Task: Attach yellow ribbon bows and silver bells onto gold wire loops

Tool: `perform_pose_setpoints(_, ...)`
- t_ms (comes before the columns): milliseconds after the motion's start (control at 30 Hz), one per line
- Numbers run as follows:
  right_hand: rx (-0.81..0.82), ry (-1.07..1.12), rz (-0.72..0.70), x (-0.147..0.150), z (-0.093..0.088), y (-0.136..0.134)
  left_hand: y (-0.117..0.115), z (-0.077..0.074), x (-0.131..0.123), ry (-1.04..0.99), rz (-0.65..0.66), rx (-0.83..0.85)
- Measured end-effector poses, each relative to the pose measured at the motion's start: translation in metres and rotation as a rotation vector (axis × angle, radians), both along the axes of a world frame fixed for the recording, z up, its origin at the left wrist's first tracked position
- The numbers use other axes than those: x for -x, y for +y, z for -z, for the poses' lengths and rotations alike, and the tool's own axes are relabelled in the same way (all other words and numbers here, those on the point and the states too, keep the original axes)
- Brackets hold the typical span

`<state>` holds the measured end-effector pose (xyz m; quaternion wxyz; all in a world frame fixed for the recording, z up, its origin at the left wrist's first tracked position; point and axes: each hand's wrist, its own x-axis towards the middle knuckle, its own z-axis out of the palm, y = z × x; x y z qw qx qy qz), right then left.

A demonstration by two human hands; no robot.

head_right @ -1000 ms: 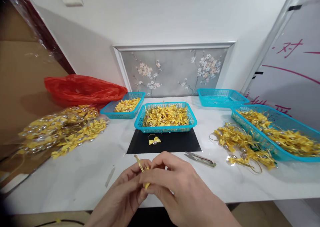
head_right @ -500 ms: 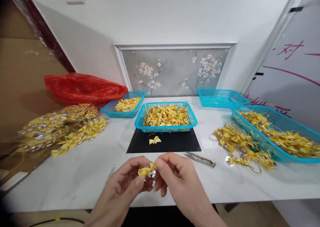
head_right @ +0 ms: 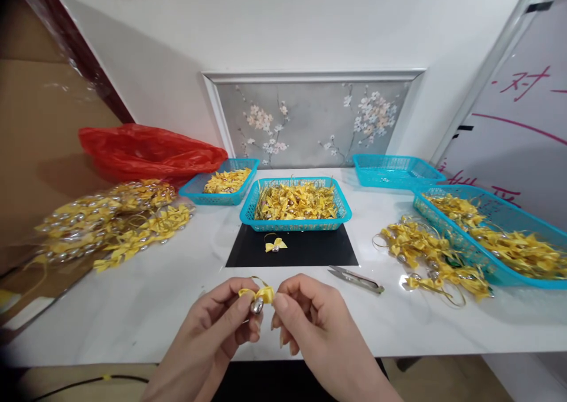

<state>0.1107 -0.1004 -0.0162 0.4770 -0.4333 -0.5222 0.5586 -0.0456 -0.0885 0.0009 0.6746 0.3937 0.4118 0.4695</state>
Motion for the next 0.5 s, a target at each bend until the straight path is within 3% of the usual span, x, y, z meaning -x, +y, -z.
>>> perform_pose_setpoints(300,0.044,0.056,0.023,0.001,0.003,0.002,0.002,0.008,0.001,-0.175,-0.031,0.156)
perform_pose_setpoints(500,0.022,-0.012,-0.01,-0.001,0.005,0.003,0.003,0.012,0.002,-0.043,0.143,0.07)
